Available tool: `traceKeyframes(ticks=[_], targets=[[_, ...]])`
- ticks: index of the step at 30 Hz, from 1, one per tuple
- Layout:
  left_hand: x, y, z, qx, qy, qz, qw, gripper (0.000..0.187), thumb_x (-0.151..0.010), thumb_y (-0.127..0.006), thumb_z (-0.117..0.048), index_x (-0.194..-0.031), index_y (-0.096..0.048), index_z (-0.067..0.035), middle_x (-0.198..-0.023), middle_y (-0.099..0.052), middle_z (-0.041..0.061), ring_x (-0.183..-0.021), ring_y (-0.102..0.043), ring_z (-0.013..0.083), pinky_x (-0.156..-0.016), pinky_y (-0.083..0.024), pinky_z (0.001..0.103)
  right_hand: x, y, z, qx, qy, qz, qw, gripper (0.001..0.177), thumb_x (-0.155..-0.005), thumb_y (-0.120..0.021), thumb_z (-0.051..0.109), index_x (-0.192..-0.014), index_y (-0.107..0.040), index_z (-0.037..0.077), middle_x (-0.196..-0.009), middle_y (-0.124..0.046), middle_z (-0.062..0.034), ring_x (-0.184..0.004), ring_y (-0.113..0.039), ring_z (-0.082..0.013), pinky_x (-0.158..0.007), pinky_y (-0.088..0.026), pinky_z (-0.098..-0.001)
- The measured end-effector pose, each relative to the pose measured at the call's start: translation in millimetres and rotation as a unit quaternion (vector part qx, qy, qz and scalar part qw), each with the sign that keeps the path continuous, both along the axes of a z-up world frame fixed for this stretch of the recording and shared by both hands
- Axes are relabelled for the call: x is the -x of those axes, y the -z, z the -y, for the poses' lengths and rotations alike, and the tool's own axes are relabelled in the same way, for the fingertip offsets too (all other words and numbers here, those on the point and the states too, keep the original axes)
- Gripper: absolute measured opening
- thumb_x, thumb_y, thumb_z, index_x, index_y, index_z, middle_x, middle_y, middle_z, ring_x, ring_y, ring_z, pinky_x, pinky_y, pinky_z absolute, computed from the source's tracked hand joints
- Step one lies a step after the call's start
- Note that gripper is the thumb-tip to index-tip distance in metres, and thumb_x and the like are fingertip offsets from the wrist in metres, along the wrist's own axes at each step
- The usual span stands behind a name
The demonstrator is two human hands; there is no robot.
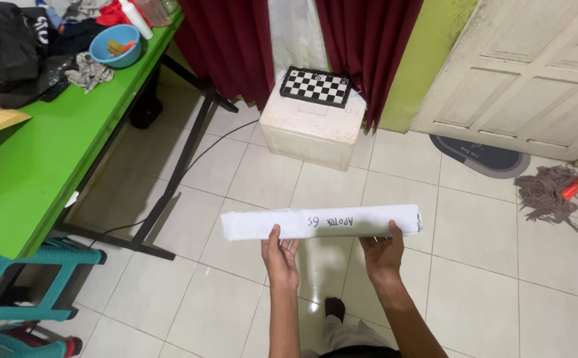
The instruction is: The person picks up a stack of clothes hangers from the floor, moves them to a table, and then picks up a wrapped package and a small container, placing them on a shelf.
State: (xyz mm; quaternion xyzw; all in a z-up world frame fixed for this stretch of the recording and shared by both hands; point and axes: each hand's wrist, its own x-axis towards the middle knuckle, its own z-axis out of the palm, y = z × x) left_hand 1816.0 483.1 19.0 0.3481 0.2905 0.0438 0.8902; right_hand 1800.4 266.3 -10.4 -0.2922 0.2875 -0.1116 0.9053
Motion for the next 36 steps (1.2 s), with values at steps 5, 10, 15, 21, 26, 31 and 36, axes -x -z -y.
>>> traceKeyframes(ticks=[5,10,15,21,26,31,36], targets=[[-53.1,-2.1,-16.4,-0.003,0.027,0.001,1.000,0.057,-0.091,-0.066,-0.026,-0.142,-0.044,-0.011,-0.137,-0.058,0.012,-0.127,-0.059,0.0296,-0.108,-0.050,0.049,-45.8,-2.3,-12.9,-0.015,0.012,-0.004,1.000,0.055,-0.096,-0.061,0.039,-0.136,-0.045,0.006,-0.132,-0.051,-0.0131,-0.119,-0.056,-0.0295,-0.106,-0.049,-0.0466],[-107.8,10.9,-41.7,-0.002,0.063,0.002,0.998,0.055,-0.092,-0.066,-0.026,-0.139,-0.045,-0.009,-0.135,-0.058,0.015,-0.124,-0.062,0.0316,-0.107,-0.053,0.048,-89.9,4.0,-32.4,-0.017,0.020,0.019,0.999,0.054,-0.096,-0.060,0.038,-0.137,-0.043,0.006,-0.133,-0.052,-0.0141,-0.118,-0.056,-0.0307,-0.106,-0.049,-0.0480],[-181.0,22.6,-78.0,0.052,0.089,0.029,0.994,0.054,-0.091,-0.064,-0.023,-0.137,-0.043,-0.005,-0.130,-0.059,0.017,-0.119,-0.063,0.0332,-0.103,-0.054,0.051,-146.0,19.5,-64.2,-0.031,0.060,0.004,0.998,0.057,-0.097,-0.059,0.037,-0.143,-0.039,0.009,-0.135,-0.053,-0.0139,-0.119,-0.055,-0.0292,-0.110,-0.047,-0.0496],[-277.8,18.5,-140.6,0.062,0.197,0.114,0.972,0.063,-0.100,-0.064,-0.028,-0.139,-0.044,0.018,-0.131,-0.061,0.026,-0.121,-0.063,0.0380,-0.104,-0.055,0.050,-221.4,18.5,-116.8,-0.019,0.131,0.042,0.990,0.059,-0.096,-0.059,0.034,-0.145,-0.038,0.007,-0.142,-0.054,-0.0135,-0.129,-0.056,-0.0327,-0.111,-0.045,-0.0514],[-358.2,5.5,-195.8,-0.108,0.198,0.001,0.974,0.069,-0.093,-0.063,-0.027,-0.149,-0.028,-0.005,-0.132,-0.055,0.023,-0.115,-0.059,0.0354,-0.098,-0.055,0.051,-270.5,12.2,-155.0,-0.021,0.177,0.023,0.984,0.058,-0.095,-0.061,0.035,-0.142,-0.041,0.006,-0.139,-0.055,-0.0131,-0.127,-0.059,-0.0313,-0.110,-0.048,-0.0512],[-416.5,6.6,-244.6,-0.088,0.175,0.016,0.980,0.080,-0.090,-0.062,-0.027,-0.154,-0.014,-0.025,-0.138,-0.048,0.015,-0.122,-0.055,0.0281,-0.095,-0.054,0.051,-304.2,16.1,-173.8,-0.023,0.190,0.023,0.981,0.055,-0.096,-0.063,0.036,-0.137,-0.045,0.004,-0.130,-0.059,-0.0135,-0.120,-0.061,-0.0293,-0.107,-0.050,-0.0484],[-468.7,18.0,-244.6,-0.166,0.234,0.038,0.957,0.070,-0.092,-0.068,-0.021,-0.151,-0.030,-0.014,-0.131,-0.056,0.014,-0.113,-0.062,0.0252,-0.088,-0.059,0.043,-340.2,15.4,-172.5,-0.025,0.185,0.032,0.982,0.053,-0.097,-0.063,0.036,-0.136,-0.046,0.004,-0.130,-0.059,-0.0152,-0.118,-0.061,-0.0285,-0.105,-0.051,-0.0450]])
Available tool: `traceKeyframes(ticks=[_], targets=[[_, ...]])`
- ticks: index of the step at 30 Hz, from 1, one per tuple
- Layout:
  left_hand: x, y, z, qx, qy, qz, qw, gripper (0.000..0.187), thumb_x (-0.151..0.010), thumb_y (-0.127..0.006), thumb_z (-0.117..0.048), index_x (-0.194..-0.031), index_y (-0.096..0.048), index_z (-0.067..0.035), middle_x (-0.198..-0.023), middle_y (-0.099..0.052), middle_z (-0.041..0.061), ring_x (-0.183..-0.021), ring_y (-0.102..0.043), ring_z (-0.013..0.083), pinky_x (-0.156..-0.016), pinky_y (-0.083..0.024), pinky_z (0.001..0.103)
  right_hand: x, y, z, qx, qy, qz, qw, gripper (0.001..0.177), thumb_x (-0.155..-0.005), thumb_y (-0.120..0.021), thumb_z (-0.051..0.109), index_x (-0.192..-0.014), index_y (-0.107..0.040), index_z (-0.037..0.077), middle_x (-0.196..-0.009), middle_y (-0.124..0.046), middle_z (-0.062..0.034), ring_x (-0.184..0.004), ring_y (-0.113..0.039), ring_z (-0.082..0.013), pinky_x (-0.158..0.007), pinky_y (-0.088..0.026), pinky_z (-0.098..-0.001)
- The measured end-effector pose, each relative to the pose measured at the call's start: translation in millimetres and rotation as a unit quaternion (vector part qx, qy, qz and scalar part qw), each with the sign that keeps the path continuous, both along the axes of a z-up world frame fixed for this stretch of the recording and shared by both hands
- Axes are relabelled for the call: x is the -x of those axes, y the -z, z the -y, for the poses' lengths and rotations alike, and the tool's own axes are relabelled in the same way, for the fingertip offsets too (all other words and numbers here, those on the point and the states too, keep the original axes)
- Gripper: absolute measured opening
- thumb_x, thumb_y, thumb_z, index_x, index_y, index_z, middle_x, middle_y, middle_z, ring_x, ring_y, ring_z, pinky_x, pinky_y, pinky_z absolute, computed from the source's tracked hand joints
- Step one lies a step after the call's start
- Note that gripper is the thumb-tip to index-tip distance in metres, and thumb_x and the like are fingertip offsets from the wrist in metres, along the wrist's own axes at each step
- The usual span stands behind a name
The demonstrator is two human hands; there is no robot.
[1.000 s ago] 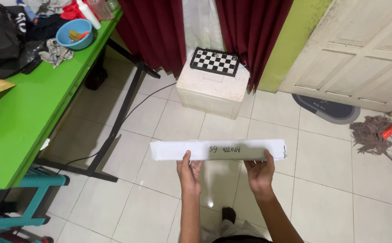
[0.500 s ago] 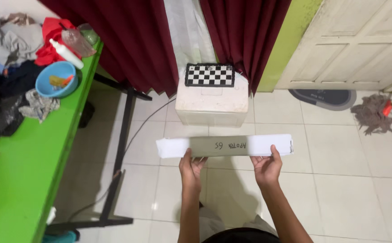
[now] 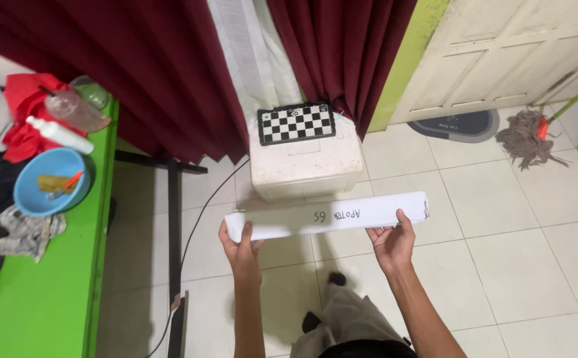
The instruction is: The person picks up a stack of clothes hangers from the floor, moves them to a table, and then picks up a wrapped package and a small container, placing them on a shelf.
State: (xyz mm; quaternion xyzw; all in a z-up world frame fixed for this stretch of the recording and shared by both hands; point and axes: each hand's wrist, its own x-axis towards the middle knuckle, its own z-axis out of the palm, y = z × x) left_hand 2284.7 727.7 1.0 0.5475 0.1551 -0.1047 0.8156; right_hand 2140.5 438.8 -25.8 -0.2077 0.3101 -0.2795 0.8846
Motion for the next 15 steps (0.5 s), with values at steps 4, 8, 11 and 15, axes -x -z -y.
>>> traceKeyframes(ticks=[4,8,11,15], targets=[[-41.1,7.9,17.9,0.015,-0.030,0.026,0.999,0.067,-0.093,-0.069,-0.017,-0.149,-0.035,-0.010,-0.128,-0.056,0.013,-0.109,-0.062,0.0241,-0.082,-0.059,0.041,-37.1,-9.5,16.5,0.059,-0.060,0.007,0.996,0.053,-0.100,-0.059,0.042,-0.135,-0.048,0.003,-0.128,-0.062,-0.0153,-0.118,-0.060,-0.0289,-0.104,-0.050,-0.0455],[-90.8,11.9,42.3,0.025,-0.050,0.010,0.998,0.063,-0.090,-0.069,-0.018,-0.145,-0.039,-0.009,-0.125,-0.057,0.012,-0.108,-0.063,0.0250,-0.083,-0.062,0.043,-79.3,-13.8,48.7,0.065,-0.051,-0.051,0.995,0.057,-0.097,-0.051,0.050,-0.135,-0.050,0.008,-0.126,-0.065,-0.0085,-0.119,-0.061,-0.0241,-0.102,-0.053,-0.0421],[-128.4,15.9,55.7,0.029,-0.043,-0.012,0.999,0.060,-0.087,-0.070,-0.016,-0.138,-0.039,-0.010,-0.124,-0.057,0.012,-0.107,-0.064,0.0254,-0.082,-0.062,0.044,-110.2,-7.0,79.1,0.090,-0.081,-0.074,0.990,0.055,-0.101,-0.056,0.044,-0.139,-0.047,0.004,-0.128,-0.064,-0.0097,-0.121,-0.060,-0.0228,-0.104,-0.051,-0.0419],[-171.5,31.4,63.0,-0.033,0.008,0.010,0.999,0.056,-0.087,-0.075,-0.017,-0.133,-0.043,-0.009,-0.123,-0.060,0.014,-0.109,-0.061,0.0219,-0.085,-0.058,0.038,-140.8,4.7,112.9,0.150,-0.099,-0.129,0.975,0.056,-0.097,-0.059,0.037,-0.142,-0.045,0.007,-0.126,-0.063,-0.0079,-0.116,-0.060,-0.0241,-0.102,-0.050,-0.0436]])
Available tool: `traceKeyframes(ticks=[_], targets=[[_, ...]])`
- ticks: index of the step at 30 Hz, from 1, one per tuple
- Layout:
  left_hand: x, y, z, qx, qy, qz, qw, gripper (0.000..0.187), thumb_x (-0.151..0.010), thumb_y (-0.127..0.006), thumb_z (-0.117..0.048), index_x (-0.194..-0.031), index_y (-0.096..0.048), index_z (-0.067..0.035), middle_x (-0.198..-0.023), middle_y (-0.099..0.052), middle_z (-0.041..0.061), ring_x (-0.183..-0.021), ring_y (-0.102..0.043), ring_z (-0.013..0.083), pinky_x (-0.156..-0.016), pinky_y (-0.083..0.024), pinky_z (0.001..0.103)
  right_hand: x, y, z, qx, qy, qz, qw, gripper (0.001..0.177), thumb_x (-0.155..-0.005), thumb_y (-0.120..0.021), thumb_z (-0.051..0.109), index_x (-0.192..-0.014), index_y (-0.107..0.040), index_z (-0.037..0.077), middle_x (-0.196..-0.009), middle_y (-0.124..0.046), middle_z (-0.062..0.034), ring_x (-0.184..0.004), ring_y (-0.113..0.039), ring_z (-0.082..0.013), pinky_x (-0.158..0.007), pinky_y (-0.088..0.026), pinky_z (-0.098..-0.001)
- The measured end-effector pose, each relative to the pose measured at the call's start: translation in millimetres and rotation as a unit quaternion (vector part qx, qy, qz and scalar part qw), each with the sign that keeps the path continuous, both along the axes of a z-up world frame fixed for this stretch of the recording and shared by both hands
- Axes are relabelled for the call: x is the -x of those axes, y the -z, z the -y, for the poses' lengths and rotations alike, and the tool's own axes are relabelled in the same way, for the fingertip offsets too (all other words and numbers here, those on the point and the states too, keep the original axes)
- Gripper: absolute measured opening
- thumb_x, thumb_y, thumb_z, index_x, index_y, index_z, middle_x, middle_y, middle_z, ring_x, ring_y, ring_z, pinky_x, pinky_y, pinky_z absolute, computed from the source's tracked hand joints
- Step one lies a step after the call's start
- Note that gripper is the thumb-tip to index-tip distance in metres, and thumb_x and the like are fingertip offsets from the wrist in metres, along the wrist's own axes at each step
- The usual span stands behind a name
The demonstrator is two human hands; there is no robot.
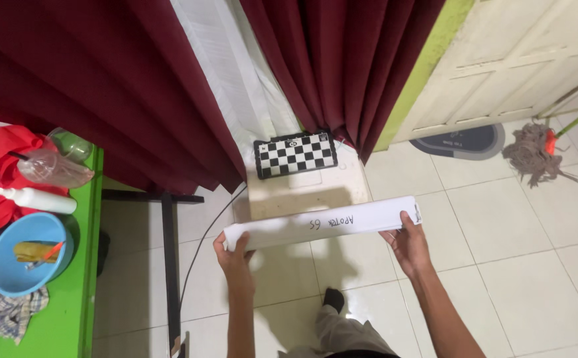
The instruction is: The person picks up a stack of clothes hangers from the floor, moves them to a table, and then picks up a wrapped package and a small container, placing them on a shelf.
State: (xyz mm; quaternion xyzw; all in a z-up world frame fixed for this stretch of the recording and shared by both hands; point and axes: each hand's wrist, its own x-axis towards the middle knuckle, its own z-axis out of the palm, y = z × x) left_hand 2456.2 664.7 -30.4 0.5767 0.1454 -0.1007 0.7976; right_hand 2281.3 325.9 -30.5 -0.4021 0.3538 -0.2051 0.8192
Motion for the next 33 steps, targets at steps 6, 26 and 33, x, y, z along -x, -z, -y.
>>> traceKeyframes(ticks=[6,26,33], targets=[[-60.7,11.2,9.9,-0.072,0.052,-0.009,0.996,0.058,-0.084,-0.074,-0.017,-0.132,-0.042,-0.009,-0.117,-0.062,0.012,-0.100,-0.063,0.0195,-0.077,-0.056,0.035,-46.2,26.5,56.2,-0.042,-0.023,0.028,0.998,0.055,-0.099,-0.067,0.026,-0.137,-0.049,-0.009,-0.131,-0.063,-0.0159,-0.123,-0.063,-0.0244,-0.111,-0.050,-0.0420],[-258.4,87.7,61.0,-0.240,0.238,0.160,0.928,0.086,-0.080,-0.082,-0.013,-0.150,-0.034,0.001,-0.130,-0.058,0.019,-0.111,-0.064,0.0231,-0.092,-0.055,0.032,-212.3,135.6,113.4,0.109,0.003,-0.134,0.985,0.027,-0.098,-0.063,0.010,-0.122,-0.057,0.001,-0.116,-0.066,-0.0111,-0.110,-0.064,-0.0214,-0.102,-0.052,-0.0431],[-277.5,177.2,75.5,-0.193,0.262,0.175,0.929,0.098,-0.076,-0.085,-0.013,-0.153,-0.027,0.001,-0.135,-0.054,0.021,-0.119,-0.062,0.0246,-0.099,-0.054,0.033,-236.7,252.3,132.5,0.086,0.037,-0.109,0.990,0.027,-0.097,-0.064,0.008,-0.121,-0.056,0.001,-0.112,-0.065,-0.0121,-0.104,-0.064,-0.0222,-0.099,-0.053,-0.0425]])
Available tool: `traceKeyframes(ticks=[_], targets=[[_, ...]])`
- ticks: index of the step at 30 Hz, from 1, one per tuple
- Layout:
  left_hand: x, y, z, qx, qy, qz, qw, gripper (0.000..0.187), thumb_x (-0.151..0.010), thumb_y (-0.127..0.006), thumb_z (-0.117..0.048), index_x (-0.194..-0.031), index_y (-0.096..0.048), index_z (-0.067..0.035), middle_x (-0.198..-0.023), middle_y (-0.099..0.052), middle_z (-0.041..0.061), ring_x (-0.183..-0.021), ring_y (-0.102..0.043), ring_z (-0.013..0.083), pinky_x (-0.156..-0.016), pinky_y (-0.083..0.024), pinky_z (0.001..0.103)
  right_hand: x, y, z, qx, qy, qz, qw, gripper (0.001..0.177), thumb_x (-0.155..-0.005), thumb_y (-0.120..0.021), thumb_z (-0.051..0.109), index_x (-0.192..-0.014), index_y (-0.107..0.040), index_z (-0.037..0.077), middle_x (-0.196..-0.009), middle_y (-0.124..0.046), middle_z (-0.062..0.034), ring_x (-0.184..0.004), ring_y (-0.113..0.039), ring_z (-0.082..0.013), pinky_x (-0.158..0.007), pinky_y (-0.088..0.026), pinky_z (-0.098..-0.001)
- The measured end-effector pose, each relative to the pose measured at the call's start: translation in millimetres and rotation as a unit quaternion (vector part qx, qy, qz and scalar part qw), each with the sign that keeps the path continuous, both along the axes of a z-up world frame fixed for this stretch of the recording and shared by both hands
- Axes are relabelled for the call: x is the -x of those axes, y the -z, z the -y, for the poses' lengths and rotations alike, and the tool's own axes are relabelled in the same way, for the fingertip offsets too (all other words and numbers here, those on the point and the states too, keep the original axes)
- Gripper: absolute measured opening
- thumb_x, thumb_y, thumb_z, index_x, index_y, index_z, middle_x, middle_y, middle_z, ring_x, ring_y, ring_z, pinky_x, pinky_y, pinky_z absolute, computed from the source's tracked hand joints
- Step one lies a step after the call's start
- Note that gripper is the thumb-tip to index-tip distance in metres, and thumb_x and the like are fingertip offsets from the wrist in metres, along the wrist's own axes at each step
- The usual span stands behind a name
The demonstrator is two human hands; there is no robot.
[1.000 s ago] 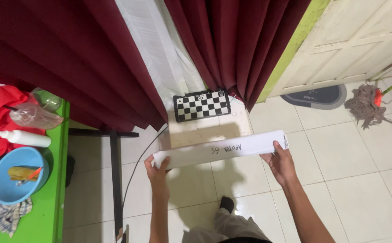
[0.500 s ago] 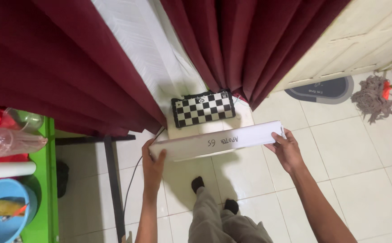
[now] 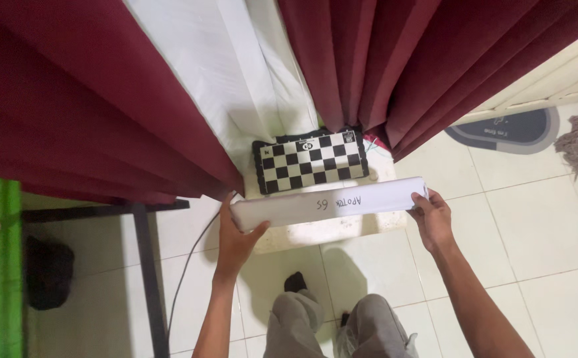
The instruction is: The person picks up a stack of clothes hangers from the floor, moves them to a table, and then picks up a wrapped package and a small container, placing them on a shelf.
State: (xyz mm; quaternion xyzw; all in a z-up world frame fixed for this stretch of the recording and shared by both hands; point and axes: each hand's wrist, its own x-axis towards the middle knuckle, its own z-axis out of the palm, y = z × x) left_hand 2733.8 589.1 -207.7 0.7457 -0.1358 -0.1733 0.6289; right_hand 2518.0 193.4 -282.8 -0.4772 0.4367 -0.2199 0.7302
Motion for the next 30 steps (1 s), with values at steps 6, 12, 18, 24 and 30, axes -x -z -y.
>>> traceKeyframes(ticks=[6,12,18,24,30], targets=[[-0.5,115.0,5.9,-0.060,-0.027,-0.019,0.998,0.094,-0.075,-0.086,-0.014,-0.152,-0.033,0.000,-0.135,-0.059,0.021,-0.119,-0.063,0.0261,-0.099,-0.052,0.035,-11.8,126.9,13.2,0.049,-0.019,0.003,0.999,0.027,-0.097,-0.064,0.007,-0.120,-0.056,-0.005,-0.114,-0.066,-0.0143,-0.102,-0.067,-0.0215,-0.093,-0.058,-0.0374],[-4.4,230.1,9.4,-0.054,-0.030,0.012,0.998,0.094,-0.079,-0.084,-0.014,-0.156,-0.031,0.000,-0.140,-0.058,0.020,-0.127,-0.060,0.0263,-0.104,-0.050,0.035,-13.8,237.8,20.4,0.102,0.012,-0.022,0.995,0.043,-0.092,-0.072,0.005,-0.129,-0.051,-0.002,-0.108,-0.064,-0.0107,-0.096,-0.067,-0.0188,-0.086,-0.059,-0.0342],[-5.0,299.1,16.0,-0.127,-0.033,0.025,0.991,0.106,-0.076,-0.085,-0.022,-0.159,-0.022,-0.003,-0.147,-0.050,0.024,-0.132,-0.053,0.0305,-0.108,-0.043,0.039,-22.8,281.9,15.8,0.247,-0.049,0.003,0.968,0.053,-0.090,-0.073,0.002,-0.136,-0.048,0.005,-0.099,-0.062,-0.0101,-0.088,-0.061,-0.0144,-0.073,-0.052,-0.0257],[-1.6,341.5,22.8,-0.131,-0.077,0.052,0.987,0.101,-0.078,-0.081,-0.029,-0.160,-0.027,-0.005,-0.141,-0.059,0.023,-0.125,-0.062,0.0323,-0.108,-0.047,0.042,-36.9,284.9,1.7,0.391,-0.083,-0.164,0.902,0.040,-0.094,-0.069,0.020,-0.129,-0.056,0.005,-0.092,-0.064,-0.0151,-0.082,-0.061,-0.0252,-0.075,-0.050,-0.0351],[-0.7,368.7,13.3,-0.236,-0.074,0.248,0.937,0.103,-0.073,-0.089,-0.032,-0.152,-0.033,0.003,-0.138,-0.051,0.027,-0.128,-0.045,0.0446,-0.109,-0.033,0.056,-30.4,302.6,-6.5,0.615,-0.054,-0.117,0.778,0.041,-0.097,-0.073,0.022,-0.126,-0.056,-0.002,-0.137,-0.043,-0.0282,-0.120,-0.048,-0.0393,-0.094,-0.048,-0.0465]])
